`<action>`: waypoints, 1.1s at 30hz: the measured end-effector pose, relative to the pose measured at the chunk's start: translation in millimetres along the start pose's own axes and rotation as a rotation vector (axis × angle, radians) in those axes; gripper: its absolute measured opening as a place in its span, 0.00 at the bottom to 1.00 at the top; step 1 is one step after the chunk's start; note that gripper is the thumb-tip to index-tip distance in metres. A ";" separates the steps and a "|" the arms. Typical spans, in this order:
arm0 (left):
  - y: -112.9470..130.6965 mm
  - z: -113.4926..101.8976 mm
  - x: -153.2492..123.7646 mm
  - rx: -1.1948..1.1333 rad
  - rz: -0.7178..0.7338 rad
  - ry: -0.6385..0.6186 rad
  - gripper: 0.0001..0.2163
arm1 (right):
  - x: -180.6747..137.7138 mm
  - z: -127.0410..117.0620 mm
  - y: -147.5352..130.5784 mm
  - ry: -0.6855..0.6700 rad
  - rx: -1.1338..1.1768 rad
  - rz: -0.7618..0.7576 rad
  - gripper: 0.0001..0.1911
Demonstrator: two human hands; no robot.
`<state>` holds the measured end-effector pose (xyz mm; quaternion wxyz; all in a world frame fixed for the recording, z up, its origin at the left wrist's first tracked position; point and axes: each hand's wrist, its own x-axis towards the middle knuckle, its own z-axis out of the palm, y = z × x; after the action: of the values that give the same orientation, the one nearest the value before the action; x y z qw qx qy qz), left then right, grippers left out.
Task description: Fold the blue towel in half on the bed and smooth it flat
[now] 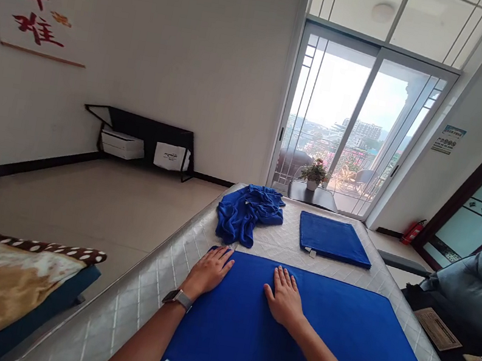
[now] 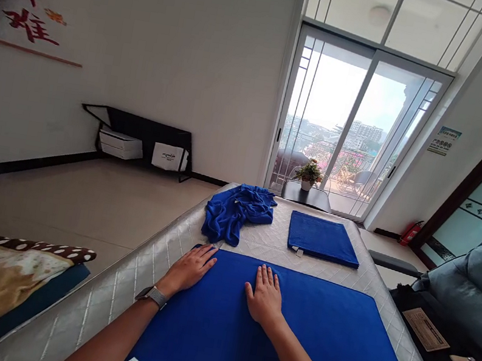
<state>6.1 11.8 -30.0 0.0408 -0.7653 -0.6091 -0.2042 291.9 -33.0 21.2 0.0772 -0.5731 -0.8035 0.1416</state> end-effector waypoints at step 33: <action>7.4 -16.6 1.7 0.065 -0.147 -0.166 0.29 | -94.8 -82.0 354.6 0.169 -0.120 0.365 0.33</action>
<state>9.1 6.3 -12.8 0.0001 -0.7312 -0.6710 -0.1227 665.5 -3.5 -9.5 0.0829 -0.7224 -0.6841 0.0565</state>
